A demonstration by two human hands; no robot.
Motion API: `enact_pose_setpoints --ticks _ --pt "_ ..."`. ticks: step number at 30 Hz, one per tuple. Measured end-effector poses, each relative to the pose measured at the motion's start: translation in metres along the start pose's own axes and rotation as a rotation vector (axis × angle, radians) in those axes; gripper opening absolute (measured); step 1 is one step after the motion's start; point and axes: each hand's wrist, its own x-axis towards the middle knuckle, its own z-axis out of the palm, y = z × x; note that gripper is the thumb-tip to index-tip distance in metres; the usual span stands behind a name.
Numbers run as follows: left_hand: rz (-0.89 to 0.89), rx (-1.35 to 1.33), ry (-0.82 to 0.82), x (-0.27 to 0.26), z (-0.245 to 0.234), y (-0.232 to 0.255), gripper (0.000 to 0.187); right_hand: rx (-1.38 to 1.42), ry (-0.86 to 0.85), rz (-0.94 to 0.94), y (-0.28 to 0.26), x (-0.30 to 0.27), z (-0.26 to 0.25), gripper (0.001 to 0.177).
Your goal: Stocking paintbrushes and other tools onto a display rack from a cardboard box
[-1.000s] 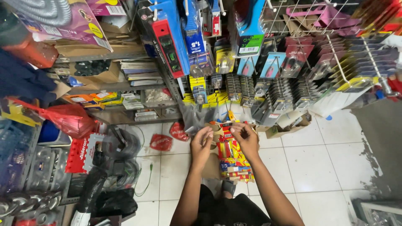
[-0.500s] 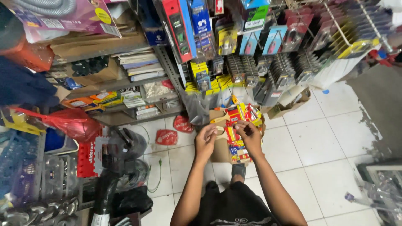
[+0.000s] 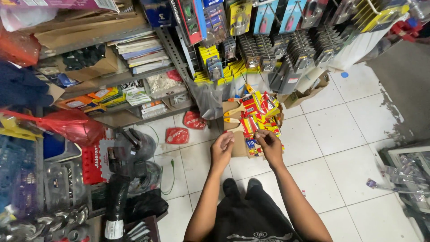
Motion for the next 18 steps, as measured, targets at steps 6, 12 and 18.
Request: enact_pose_setpoints --ticks 6,12,18 --pt "-0.013 0.014 0.016 -0.019 0.019 0.005 0.030 0.021 0.012 0.033 0.005 -0.009 -0.022 0.038" --pt "-0.022 0.036 0.018 -0.028 0.039 -0.048 0.030 0.015 0.041 0.052 0.040 -0.009 -0.051 0.035" --pt "-0.022 0.056 -0.042 -0.028 0.054 -0.111 0.030 0.006 0.149 0.063 0.145 0.016 -0.093 0.032"
